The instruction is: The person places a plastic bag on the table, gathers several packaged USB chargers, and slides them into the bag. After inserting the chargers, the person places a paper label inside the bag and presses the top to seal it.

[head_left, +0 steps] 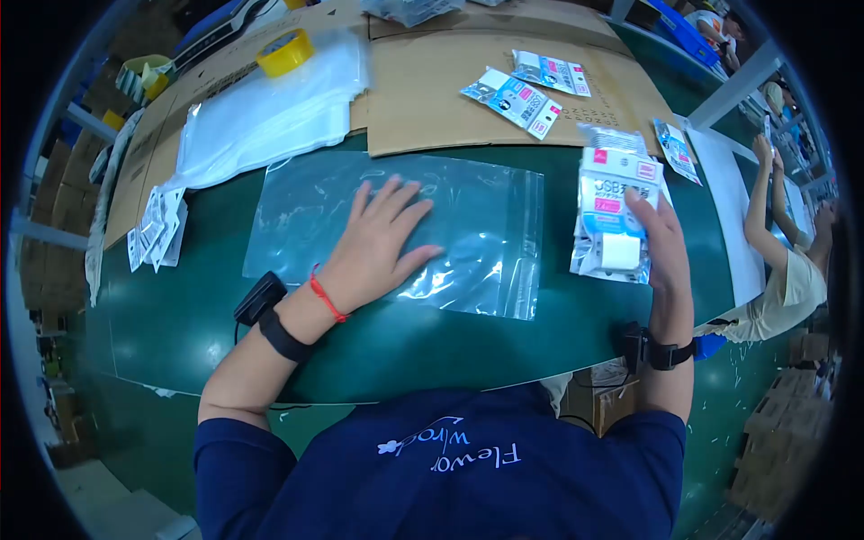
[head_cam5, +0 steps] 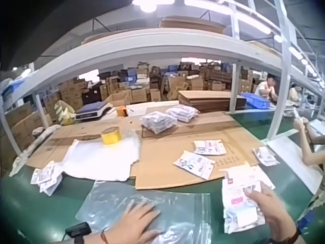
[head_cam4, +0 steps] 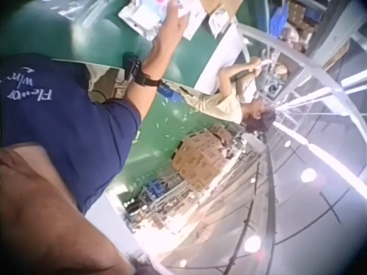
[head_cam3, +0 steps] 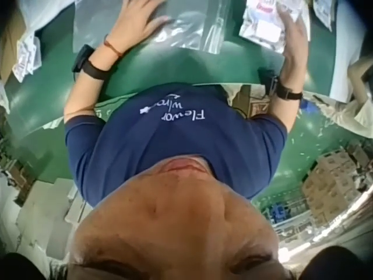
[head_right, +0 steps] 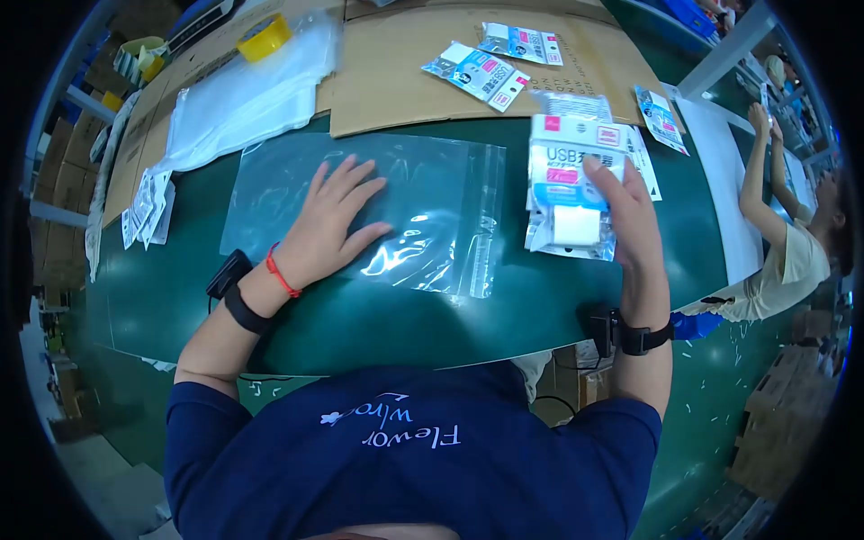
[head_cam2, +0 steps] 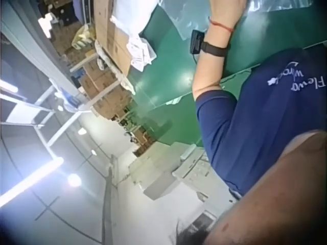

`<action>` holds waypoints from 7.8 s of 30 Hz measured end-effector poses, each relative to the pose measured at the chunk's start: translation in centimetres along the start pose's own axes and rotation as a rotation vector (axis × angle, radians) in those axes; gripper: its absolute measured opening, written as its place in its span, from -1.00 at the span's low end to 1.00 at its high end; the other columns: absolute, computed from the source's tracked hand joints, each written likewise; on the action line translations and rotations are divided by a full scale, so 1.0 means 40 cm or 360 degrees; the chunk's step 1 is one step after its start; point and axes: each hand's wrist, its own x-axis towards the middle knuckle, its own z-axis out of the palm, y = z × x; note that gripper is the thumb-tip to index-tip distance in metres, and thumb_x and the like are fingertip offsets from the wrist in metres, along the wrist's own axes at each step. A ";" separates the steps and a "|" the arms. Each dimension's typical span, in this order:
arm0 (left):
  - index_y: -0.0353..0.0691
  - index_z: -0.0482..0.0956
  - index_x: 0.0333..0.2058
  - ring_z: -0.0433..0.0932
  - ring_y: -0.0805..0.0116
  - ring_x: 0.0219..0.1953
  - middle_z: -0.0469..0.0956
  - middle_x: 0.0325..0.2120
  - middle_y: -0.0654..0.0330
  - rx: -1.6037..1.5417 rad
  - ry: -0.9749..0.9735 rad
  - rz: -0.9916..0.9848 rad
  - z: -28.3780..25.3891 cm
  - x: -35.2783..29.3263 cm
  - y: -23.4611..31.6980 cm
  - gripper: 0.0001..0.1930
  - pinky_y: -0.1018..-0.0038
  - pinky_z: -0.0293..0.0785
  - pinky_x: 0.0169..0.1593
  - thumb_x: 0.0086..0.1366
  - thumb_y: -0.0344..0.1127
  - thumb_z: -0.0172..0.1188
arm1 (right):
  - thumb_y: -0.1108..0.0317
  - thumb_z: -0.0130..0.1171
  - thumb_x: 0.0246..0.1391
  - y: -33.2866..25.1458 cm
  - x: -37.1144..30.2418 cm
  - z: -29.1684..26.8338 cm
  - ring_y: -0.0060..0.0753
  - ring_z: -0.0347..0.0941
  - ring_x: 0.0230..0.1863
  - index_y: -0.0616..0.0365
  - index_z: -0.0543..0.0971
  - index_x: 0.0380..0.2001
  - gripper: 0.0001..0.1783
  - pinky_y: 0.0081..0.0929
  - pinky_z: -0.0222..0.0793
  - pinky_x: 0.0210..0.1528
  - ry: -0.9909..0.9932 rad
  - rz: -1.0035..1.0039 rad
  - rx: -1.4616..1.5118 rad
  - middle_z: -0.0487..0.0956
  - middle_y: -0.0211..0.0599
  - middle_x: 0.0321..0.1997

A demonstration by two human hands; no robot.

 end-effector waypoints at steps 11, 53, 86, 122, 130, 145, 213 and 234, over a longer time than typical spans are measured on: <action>-0.25 0.41 -0.49 0.42 0.12 -0.38 0.44 -0.50 0.10 -0.0624 0.0358 0.0024 0.139 0.148 0.110 -0.81 0.31 0.32 -0.27 0.14 -0.32 0.23 | 0.20 0.15 0.15 -0.001 0.046 0.052 -0.54 0.51 -0.10 0.25 0.35 0.12 -0.46 -0.60 0.41 -0.06 -0.0431 0.0235 -0.0447 0.56 -0.26 -0.06; -0.17 0.54 -0.27 0.30 0.12 0.20 0.44 0.02 0.10 -0.0721 0.0136 0.1100 -0.035 0.032 0.244 -0.78 0.05 0.17 0.23 0.10 -0.25 0.23 | 0.26 0.17 0.13 0.059 0.027 0.264 -0.51 0.45 -0.05 0.25 0.36 0.10 -0.49 -0.52 0.39 -0.03 -0.1056 0.0556 -0.0167 0.51 -0.25 0.01; -0.27 0.61 -0.46 0.29 0.08 0.23 0.47 0.02 0.05 -0.0725 0.0703 0.1127 0.040 -0.013 0.381 -0.85 -0.06 0.02 0.32 0.08 -0.35 0.11 | 0.33 0.10 0.18 0.120 -0.017 0.504 -0.38 0.54 -0.15 0.20 0.02 0.29 -0.29 -0.46 0.56 -0.23 -0.0951 0.0625 0.0221 0.51 -0.18 -0.04; -0.27 0.32 0.17 0.14 0.04 0.31 0.24 0.22 -0.03 -0.0499 0.0615 0.0188 -0.023 0.026 0.153 -0.42 -0.04 -0.17 0.34 0.28 -0.03 0.04 | 0.31 0.13 0.16 0.188 0.079 0.447 -0.46 0.51 -0.20 0.13 0.21 0.24 -0.39 -0.54 0.47 -0.27 -0.0759 -0.0285 -0.0642 0.50 -0.16 -0.03; -0.14 0.28 0.21 0.09 -0.04 0.30 0.16 0.26 0.01 -0.0099 0.0058 -0.0207 0.071 -0.015 0.045 -0.30 -0.11 -0.20 0.32 0.19 0.15 0.11 | 0.23 0.05 0.20 0.044 0.077 0.206 -0.60 0.52 -0.41 0.21 0.56 -0.11 -0.69 -0.63 0.43 -0.40 -0.1464 0.0300 -0.0898 0.60 -0.31 -0.30; -0.06 0.31 0.20 0.09 -0.05 0.31 0.17 0.26 0.08 -0.0142 -0.0082 0.0169 0.030 0.011 0.097 -0.32 -0.14 -0.19 0.31 0.20 0.18 0.10 | 0.21 0.11 0.15 -0.043 0.282 0.242 -0.14 0.51 -0.02 0.12 0.28 0.22 -0.41 -0.32 0.40 0.01 0.0007 -0.0967 -0.1341 0.54 0.03 0.00; -0.30 0.41 -0.02 0.54 0.55 -0.27 0.59 -0.31 0.20 -0.2184 0.0441 -0.0612 0.009 0.039 0.214 -0.64 0.59 0.45 -0.20 0.27 -0.28 0.20 | 0.34 0.04 0.23 0.055 -0.125 0.301 -0.50 0.33 0.11 0.23 0.06 0.31 -0.34 -0.51 0.24 0.14 -0.0405 -0.0503 0.0160 0.41 -0.20 0.11; -0.23 0.44 -0.30 0.50 0.27 -0.36 0.47 -0.40 0.15 -0.1017 0.0037 0.0021 0.033 0.112 0.310 -0.77 0.47 0.41 -0.37 0.20 -0.23 0.23 | 0.36 0.01 0.22 0.099 -0.131 -0.027 -0.31 0.52 -0.06 0.33 0.32 0.09 -0.58 -0.39 0.48 -0.06 0.0592 -0.0512 0.0815 0.50 -0.05 0.00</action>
